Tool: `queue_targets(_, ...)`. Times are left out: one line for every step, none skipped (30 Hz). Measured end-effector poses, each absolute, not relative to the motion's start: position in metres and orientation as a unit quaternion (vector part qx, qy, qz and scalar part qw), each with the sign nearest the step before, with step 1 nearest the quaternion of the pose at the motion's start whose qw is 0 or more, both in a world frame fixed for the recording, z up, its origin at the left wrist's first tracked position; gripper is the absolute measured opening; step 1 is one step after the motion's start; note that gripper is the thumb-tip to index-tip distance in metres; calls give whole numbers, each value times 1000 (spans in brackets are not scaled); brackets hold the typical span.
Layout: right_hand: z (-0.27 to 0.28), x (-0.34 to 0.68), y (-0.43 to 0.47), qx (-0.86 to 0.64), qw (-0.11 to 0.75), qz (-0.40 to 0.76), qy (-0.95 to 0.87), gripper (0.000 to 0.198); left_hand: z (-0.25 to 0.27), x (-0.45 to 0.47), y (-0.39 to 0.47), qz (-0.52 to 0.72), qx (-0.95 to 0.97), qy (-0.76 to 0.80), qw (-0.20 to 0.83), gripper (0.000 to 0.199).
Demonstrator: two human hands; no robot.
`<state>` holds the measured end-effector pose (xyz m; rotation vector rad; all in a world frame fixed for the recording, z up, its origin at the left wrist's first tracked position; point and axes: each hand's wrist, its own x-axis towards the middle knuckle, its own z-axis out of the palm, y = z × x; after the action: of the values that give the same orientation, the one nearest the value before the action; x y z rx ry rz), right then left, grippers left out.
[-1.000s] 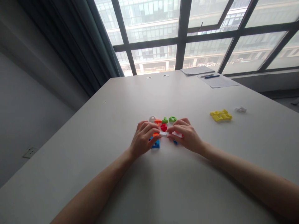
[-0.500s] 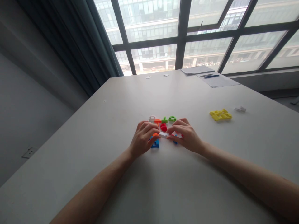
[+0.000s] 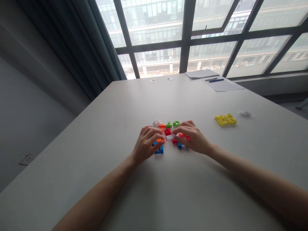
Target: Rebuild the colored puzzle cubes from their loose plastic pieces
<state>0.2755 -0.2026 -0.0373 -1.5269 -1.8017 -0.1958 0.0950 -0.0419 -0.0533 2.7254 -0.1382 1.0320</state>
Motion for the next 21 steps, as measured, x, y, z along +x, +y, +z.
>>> queue_targets(-33, 282, -204, -595, 367, -81, -710, 10, -54, 95, -42, 353, 927, -44, 116, 13)
queue_targets(-28, 290, -206, -594, 355, -87, -716, 9, -54, 95, -41, 355, 926, -39, 120, 13)
queue_targets(-23, 300, -209, -598, 341, -96, -719, 9, -54, 94, -41, 357, 925, -33, 126, 13)
queue_targets(-17, 312, -214, -607, 328, -110, -716, 9, -55, 94, -41, 358, 924, -25, 132, 12)
queue_targets(-11, 325, -221, -622, 318, -127, -704, 10, -56, 94, -40, 358, 923, -17, 138, 12)
queue_targets(-7, 340, -229, -643, 317, -149, -681, 11, -56, 94, -40, 357, 923, -8, 145, 12)
queue_targets(-3, 355, -239, -671, 319, -175, -647, 14, -57, 95, -39, 357, 922, 0, 153, 13)
queue_targets(-1, 371, -251, -698, 317, -194, -612, 17, -58, 95, -39, 356, 921, 8, 159, 13)
queue_targets(0, 388, -265, -726, 314, -207, -576, 20, -58, 95, -38, 356, 920, 14, 164, 14)
queue_targets(-1, 405, -279, -749, 315, -221, -539, 24, -58, 95, -38, 356, 919, 19, 167, 14)
queue_targets(-4, 421, -295, -779, 300, -218, -505, 27, -59, 96, -38, 355, 919, 24, 168, 15)
queue_targets(-9, 437, -311, -809, 288, -213, -467, 28, -59, 96, -38, 354, 920, 26, 167, 16)
queue_targets(-14, 452, -326, -837, 279, -210, -421, 29, -59, 97, -38, 352, 921, 26, 164, 16)
queue_targets(-20, 465, -340, -861, 270, -202, -380, 29, -59, 97, -38, 350, 923, 25, 161, 16)
queue_targets(-26, 478, -353, -883, 259, -197, -338, 27, -59, 97, -38, 348, 924, 24, 159, 16)
queue_targets(-33, 488, -364, -902, 245, -183, -305, 26, -59, 98, -38, 346, 925, 22, 158, 17)
queue_targets(-39, 497, -374, -915, 232, -175, -279, 25, -58, 98, -39, 345, 925, 21, 157, 17)
queue_targets(-44, 504, -381, -925, 218, -165, -266, 24, -58, 98, -39, 344, 925, 21, 158, 17)
queue_targets(-49, 509, -386, -931, 205, -154, -259, 24, -58, 98, -39, 344, 925, 22, 160, 17)
queue_targets(-53, 513, -389, -934, 194, -148, -260, 24, -57, 98, -39, 343, 925, 24, 161, 17)
queue_targets(-57, 515, -391, -935, 183, -145, -265, 24, -57, 98, -39, 344, 924, 25, 163, 17)
